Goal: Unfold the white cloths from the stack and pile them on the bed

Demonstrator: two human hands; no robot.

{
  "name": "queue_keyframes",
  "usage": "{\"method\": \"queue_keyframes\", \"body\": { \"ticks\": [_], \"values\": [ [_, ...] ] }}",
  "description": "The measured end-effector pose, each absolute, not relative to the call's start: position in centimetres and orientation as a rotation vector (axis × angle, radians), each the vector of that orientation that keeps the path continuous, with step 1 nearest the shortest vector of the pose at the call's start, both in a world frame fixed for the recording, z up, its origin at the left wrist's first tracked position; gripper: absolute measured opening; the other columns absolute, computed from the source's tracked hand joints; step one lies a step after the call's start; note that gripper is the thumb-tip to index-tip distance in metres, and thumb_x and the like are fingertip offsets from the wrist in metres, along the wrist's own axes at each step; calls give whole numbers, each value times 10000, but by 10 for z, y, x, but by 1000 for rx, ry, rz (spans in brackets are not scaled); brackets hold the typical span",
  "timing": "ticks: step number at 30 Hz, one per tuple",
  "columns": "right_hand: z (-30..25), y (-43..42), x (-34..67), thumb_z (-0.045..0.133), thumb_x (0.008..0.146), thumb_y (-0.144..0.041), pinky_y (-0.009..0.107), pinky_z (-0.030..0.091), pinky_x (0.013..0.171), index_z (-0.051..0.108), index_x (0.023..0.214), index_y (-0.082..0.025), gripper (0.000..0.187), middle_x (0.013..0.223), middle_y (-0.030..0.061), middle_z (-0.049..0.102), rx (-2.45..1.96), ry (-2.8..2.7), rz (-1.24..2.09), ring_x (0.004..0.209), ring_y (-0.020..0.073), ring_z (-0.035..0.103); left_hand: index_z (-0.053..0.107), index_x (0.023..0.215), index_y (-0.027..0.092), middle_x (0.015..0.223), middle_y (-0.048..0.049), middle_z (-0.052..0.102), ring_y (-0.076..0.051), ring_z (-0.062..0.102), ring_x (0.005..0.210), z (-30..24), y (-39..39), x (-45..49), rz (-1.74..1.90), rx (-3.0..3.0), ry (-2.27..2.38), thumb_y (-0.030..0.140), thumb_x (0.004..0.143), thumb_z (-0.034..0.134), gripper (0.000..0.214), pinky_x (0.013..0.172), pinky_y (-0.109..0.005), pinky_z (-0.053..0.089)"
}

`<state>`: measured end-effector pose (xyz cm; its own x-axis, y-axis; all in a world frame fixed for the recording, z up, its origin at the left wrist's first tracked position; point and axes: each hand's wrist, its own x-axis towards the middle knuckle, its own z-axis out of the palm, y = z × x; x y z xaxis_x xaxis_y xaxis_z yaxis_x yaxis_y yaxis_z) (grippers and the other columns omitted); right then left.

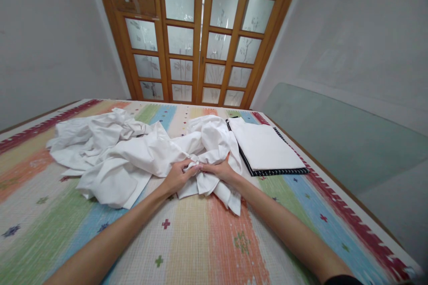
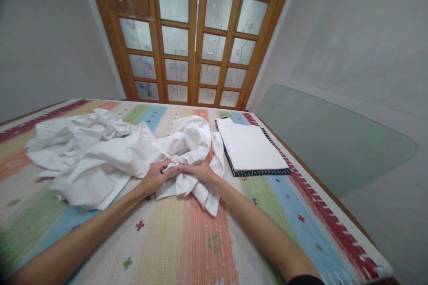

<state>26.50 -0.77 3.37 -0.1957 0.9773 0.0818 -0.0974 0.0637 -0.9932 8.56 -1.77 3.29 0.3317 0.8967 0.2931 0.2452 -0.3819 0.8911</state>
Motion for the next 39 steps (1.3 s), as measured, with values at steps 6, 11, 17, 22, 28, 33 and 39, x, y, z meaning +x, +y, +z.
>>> {"method": "queue_keyframes", "body": {
  "ticks": [6,11,17,22,28,33,39],
  "values": [
    [35,-9,264,879,525,-348,329,566,712,678,839,-168,414,818,39,715,-937,-1241,1398,749,194,659,724,794,143,749,-35,689,-178,573,715,34,-18,86,1046,1653,1012,557,742,672,420,683,-270,450],
    [36,-9,263,901,452,-352,347,582,700,675,820,-163,472,815,55,726,-972,-1200,1420,739,207,664,735,845,138,728,-28,672,-162,549,674,29,-18,87,1038,1525,1023,557,691,719,446,610,-246,417],
    [32,-7,263,908,424,-347,330,575,702,679,815,-142,497,808,49,728,-956,-1130,1510,682,175,661,714,829,124,696,-19,644,-136,519,631,23,-14,86,1010,1328,980,514,651,746,430,574,-229,378],
    [28,-6,264,902,450,-353,325,565,710,680,812,-146,472,806,33,723,-920,-1163,1492,696,166,659,696,784,134,666,-7,617,-126,490,609,24,-13,88,1000,1289,1026,490,638,718,385,548,-221,348],
    [30,-9,264,897,471,-350,331,566,726,677,760,-157,411,813,42,724,-943,-1202,1416,723,179,655,653,681,147,573,31,548,-99,429,542,29,-12,93,1010,1208,1092,426,578,700,301,518,-212,293],
    [27,-8,264,886,507,-361,350,570,787,697,820,-158,418,892,60,732,-908,-1239,1415,767,184,666,607,625,156,541,44,523,-89,422,519,33,-14,94,1015,1115,1083,371,539,710,253,502,-208,282],
    [22,-6,266,885,512,-383,361,563,799,697,842,-163,439,900,56,729,-912,-1246,1411,789,192,668,623,644,149,548,44,536,-83,435,512,39,-17,91,981,1064,1033,348,506,770,283,496,-206,282]
  ]
}}
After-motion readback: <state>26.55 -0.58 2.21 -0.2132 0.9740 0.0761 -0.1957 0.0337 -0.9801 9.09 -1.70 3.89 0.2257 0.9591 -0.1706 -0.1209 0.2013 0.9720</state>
